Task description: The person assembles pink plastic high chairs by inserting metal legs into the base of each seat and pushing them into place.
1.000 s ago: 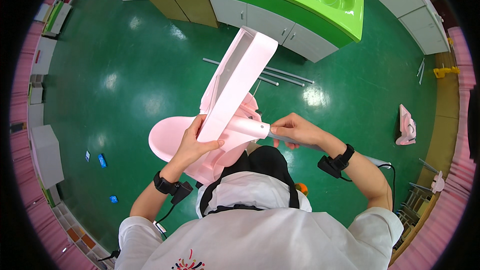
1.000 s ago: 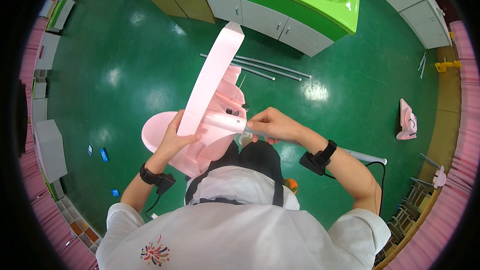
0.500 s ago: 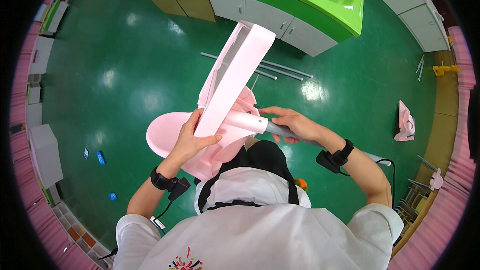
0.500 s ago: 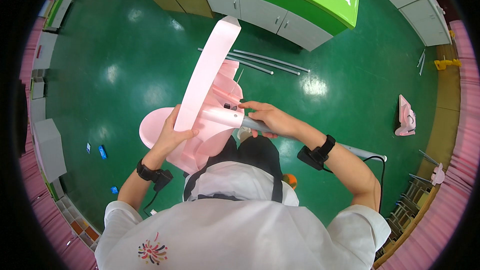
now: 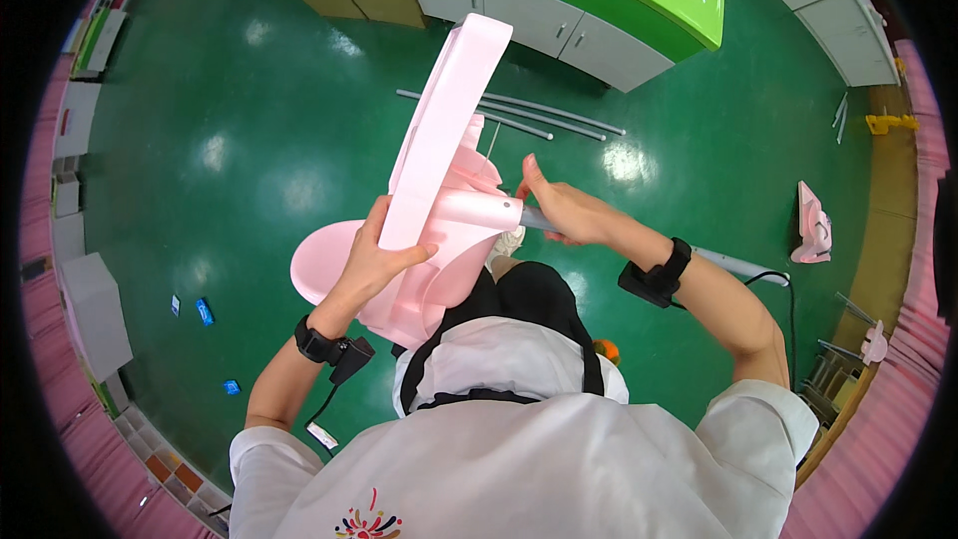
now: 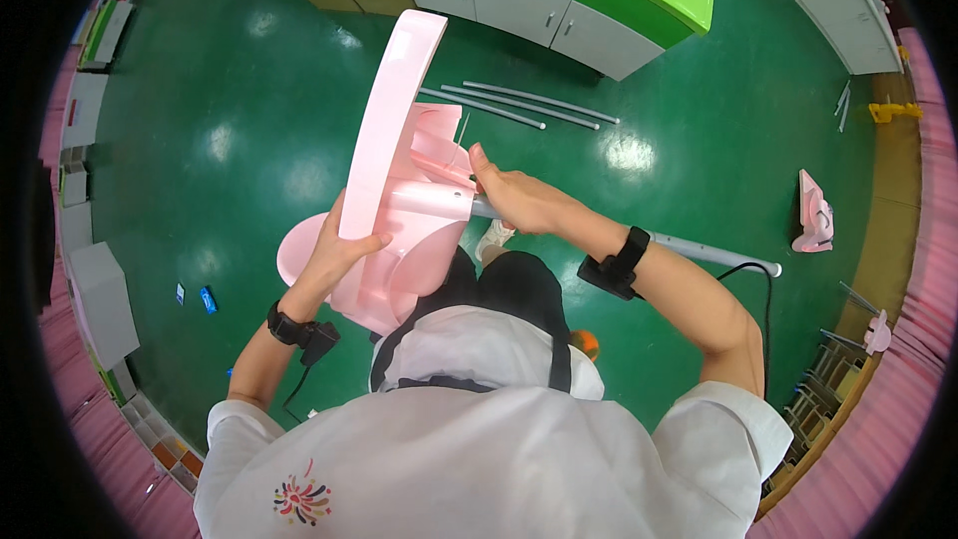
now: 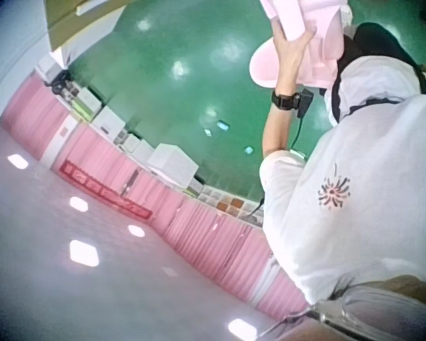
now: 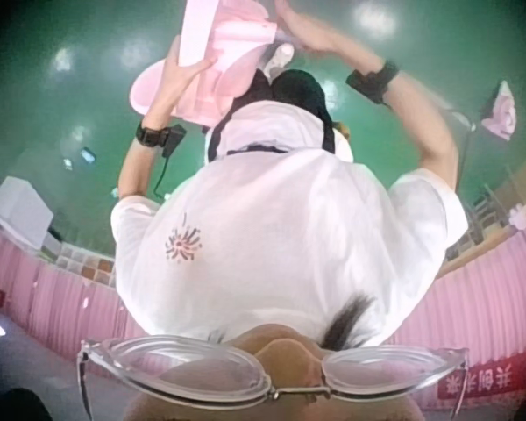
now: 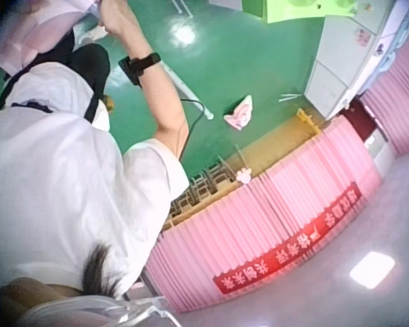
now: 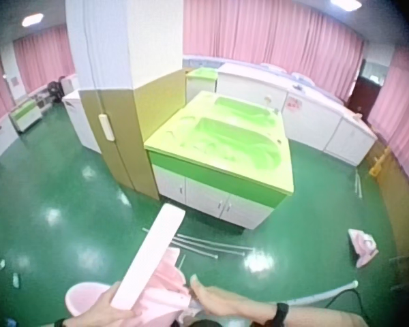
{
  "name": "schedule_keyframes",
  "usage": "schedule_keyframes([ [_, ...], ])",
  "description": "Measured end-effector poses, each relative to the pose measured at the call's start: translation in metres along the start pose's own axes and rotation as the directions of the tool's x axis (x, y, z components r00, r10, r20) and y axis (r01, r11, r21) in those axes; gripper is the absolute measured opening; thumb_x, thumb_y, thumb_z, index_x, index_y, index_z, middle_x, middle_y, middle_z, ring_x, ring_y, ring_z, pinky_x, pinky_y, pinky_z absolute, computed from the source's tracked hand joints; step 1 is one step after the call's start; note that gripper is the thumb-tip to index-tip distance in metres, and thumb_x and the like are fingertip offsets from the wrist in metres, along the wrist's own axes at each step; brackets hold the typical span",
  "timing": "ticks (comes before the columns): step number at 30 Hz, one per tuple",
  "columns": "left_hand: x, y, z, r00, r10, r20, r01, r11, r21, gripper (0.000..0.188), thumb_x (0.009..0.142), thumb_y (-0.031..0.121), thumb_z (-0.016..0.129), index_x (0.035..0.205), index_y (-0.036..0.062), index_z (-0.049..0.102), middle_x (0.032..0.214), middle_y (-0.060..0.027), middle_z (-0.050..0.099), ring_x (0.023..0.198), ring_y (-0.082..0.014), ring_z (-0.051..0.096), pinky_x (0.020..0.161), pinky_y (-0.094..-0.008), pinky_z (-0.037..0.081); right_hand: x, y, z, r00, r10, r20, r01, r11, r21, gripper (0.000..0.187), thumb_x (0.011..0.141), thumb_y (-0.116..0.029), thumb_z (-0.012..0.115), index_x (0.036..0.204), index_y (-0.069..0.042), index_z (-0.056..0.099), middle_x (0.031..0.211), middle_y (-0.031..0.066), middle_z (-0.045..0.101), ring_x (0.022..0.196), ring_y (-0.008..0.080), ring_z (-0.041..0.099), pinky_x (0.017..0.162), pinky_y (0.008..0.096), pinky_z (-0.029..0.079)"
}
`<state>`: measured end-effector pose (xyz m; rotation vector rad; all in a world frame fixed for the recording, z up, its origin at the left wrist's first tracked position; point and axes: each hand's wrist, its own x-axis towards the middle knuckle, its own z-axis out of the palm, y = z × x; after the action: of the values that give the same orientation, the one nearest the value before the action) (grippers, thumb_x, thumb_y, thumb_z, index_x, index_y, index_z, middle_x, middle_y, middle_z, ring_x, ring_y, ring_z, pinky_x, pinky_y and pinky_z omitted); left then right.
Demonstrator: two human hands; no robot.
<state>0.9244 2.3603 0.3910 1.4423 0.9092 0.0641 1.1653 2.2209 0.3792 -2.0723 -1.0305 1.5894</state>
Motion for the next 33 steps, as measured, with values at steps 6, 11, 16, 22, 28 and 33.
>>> schedule_keyframes([
  [6, -0.001, -0.008, 0.001, 1.0, -0.021, -0.007, 0.021, 0.999, 0.024, 0.062, 0.069, 0.019, 0.078, 0.12, 0.0013, 0.048, 0.11, -0.0116, 0.059, 0.102, -0.0191, 0.058, 0.086, -0.0316, 0.048, 0.001, -0.006, 0.001, 0.999, 0.031, 0.037, -0.03, 0.999, -0.025, 0.093, 0.09, -0.066, -0.004, 0.108, 0.004, 0.055, 0.086, 0.023, 0.061, 0.085, 0.0361, 0.061, 0.077, 0.0442, 0.048],
  [11, 0.002, -0.007, 0.005, 1.0, 0.006, -0.007, -0.006, 1.0, 0.006, 0.065, 0.066, 0.022, 0.08, 0.119, 0.0004, 0.048, 0.108, -0.0118, 0.059, 0.1, -0.0188, 0.058, 0.086, -0.0314, 0.048, 0.014, 0.005, -0.008, 0.927, 0.228, 0.299, -0.259, 0.963, 0.069, 0.099, 0.08, -0.081, -0.004, 0.103, -0.004, 0.054, 0.06, 0.0074, 0.046, 0.046, 0.0162, 0.041, 0.043, 0.0303, 0.035],
  [16, -0.001, -0.01, 0.006, 0.999, 0.048, -0.003, -0.047, 0.992, 0.118, 0.068, 0.064, 0.024, 0.082, 0.118, 0.0002, 0.048, 0.106, -0.0122, 0.059, 0.099, -0.019, 0.059, 0.085, -0.0306, 0.047, 0.007, -0.006, 0.004, 0.969, 0.168, 0.181, -0.197, 0.968, 0.155, 0.099, 0.079, -0.082, -0.003, 0.103, -0.005, 0.054, 0.057, 0.0045, 0.042, 0.042, 0.0116, 0.035, 0.04, 0.0274, 0.031],
  [22, 0.007, -0.011, 0.01, 1.0, 0.024, 0.006, -0.024, 0.994, 0.104, 0.066, 0.063, 0.023, 0.082, 0.116, 0.0004, 0.051, 0.103, -0.0113, 0.059, 0.095, -0.0186, 0.059, 0.084, -0.0301, 0.047, 0.002, 0.018, 0.006, 0.979, 0.079, 0.189, -0.135, 0.943, 0.305, 0.092, 0.084, -0.077, -0.002, 0.105, -0.005, 0.052, 0.056, 0.004, 0.045, 0.046, 0.0129, 0.039, 0.044, 0.0288, 0.033],
  [28, 0.008, -0.016, 0.004, 0.998, 0.06, 0.014, -0.061, 0.991, 0.12, 0.063, 0.064, 0.019, 0.081, 0.116, -0.0001, 0.051, 0.103, -0.0107, 0.059, 0.094, -0.0176, 0.059, 0.084, -0.0296, 0.047, -0.013, 0.009, 0.007, 1.0, 0.029, 0.011, -0.031, 0.965, 0.26, 0.084, 0.093, -0.066, 0.0, 0.109, -0.002, 0.051, 0.059, 0.0103, 0.049, 0.061, 0.0216, 0.052, 0.065, 0.035, 0.043],
  [33, 0.015, -0.006, 0.005, 0.996, 0.088, 0.027, -0.09, 0.994, 0.066, 0.061, 0.066, 0.015, 0.08, 0.117, -0.0016, 0.052, 0.103, -0.0097, 0.06, 0.094, -0.0171, 0.059, 0.084, -0.0296, 0.047, -0.019, 0.012, -0.008, 1.0, -0.004, 0.01, 0.001, 0.951, 0.309, 0.076, 0.095, -0.062, 0.004, 0.11, -0.007, 0.053, 0.061, 0.0079, 0.054, 0.054, 0.0158, 0.052, 0.053, 0.0314, 0.042],
])
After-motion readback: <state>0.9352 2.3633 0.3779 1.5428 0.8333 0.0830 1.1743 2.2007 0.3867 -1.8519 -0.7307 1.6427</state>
